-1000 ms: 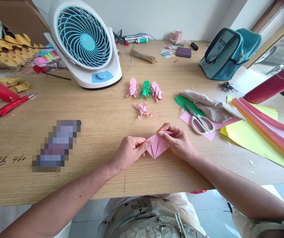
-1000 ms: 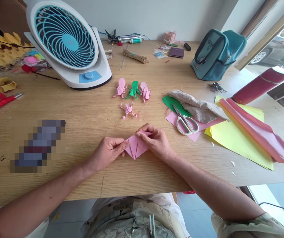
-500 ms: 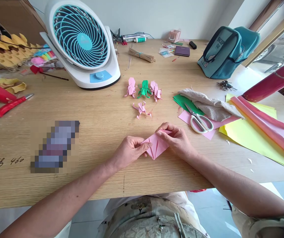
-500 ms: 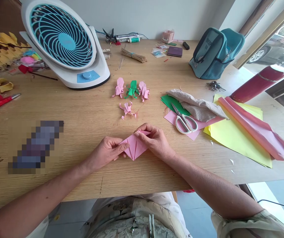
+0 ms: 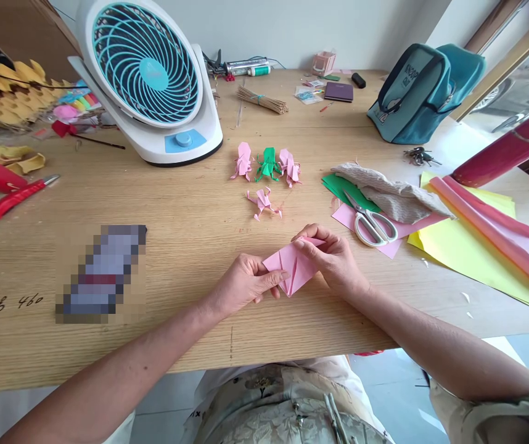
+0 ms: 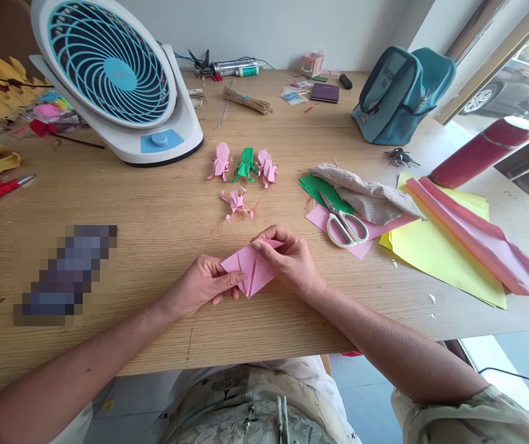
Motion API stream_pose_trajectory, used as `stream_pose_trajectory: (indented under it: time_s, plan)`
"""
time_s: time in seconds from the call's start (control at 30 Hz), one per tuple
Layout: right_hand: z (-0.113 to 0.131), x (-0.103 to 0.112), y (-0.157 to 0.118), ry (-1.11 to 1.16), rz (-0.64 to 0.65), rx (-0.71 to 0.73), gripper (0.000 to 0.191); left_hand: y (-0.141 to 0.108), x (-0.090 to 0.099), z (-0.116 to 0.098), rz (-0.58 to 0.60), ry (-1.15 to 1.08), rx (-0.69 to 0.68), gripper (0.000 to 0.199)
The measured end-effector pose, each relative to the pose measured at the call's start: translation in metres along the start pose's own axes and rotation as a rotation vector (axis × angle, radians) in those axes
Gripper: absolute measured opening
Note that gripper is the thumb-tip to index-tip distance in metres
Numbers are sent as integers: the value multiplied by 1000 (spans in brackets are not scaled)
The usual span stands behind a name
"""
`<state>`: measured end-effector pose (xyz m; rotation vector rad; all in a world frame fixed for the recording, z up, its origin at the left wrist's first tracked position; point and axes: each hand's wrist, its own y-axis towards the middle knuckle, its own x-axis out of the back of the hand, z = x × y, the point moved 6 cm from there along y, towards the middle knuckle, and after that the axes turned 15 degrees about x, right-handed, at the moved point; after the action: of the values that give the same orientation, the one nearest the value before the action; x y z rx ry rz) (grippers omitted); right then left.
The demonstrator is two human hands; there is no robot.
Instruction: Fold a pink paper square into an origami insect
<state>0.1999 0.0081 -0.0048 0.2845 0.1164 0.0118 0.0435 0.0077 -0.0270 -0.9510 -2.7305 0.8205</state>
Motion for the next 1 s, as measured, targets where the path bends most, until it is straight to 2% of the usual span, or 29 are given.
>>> stream_pose_trajectory:
  time_s: [0.13, 0.3, 0.43, 0.63, 0.83, 0.93, 1.0]
  plan:
    - [6, 0, 0, -46, -12, 74, 27, -1, -5, -1, 24, 15, 26, 36]
    - [18, -1, -2, -116, -27, 215, 21, -5, -10, -1, 2, 78, 51, 30]
    - [24, -4, -3, -109, -2, 274, 15, -6, -11, 4, -45, 98, 51, 25]
    - [22, -3, -3, -98, -20, 282, 12, -7, -15, 7, -6, 13, 59, 32]
    - [22, -4, -3, -83, -5, 284, 13, -6, -12, 9, -76, -28, 61, 35]
    - [17, -6, -3, -9, 8, 223, 16, -5, -9, 7, -113, -27, 43, 34]
    - [10, -10, -3, 60, 36, 150, 25, -5, -6, 5, -139, -25, 20, 32]
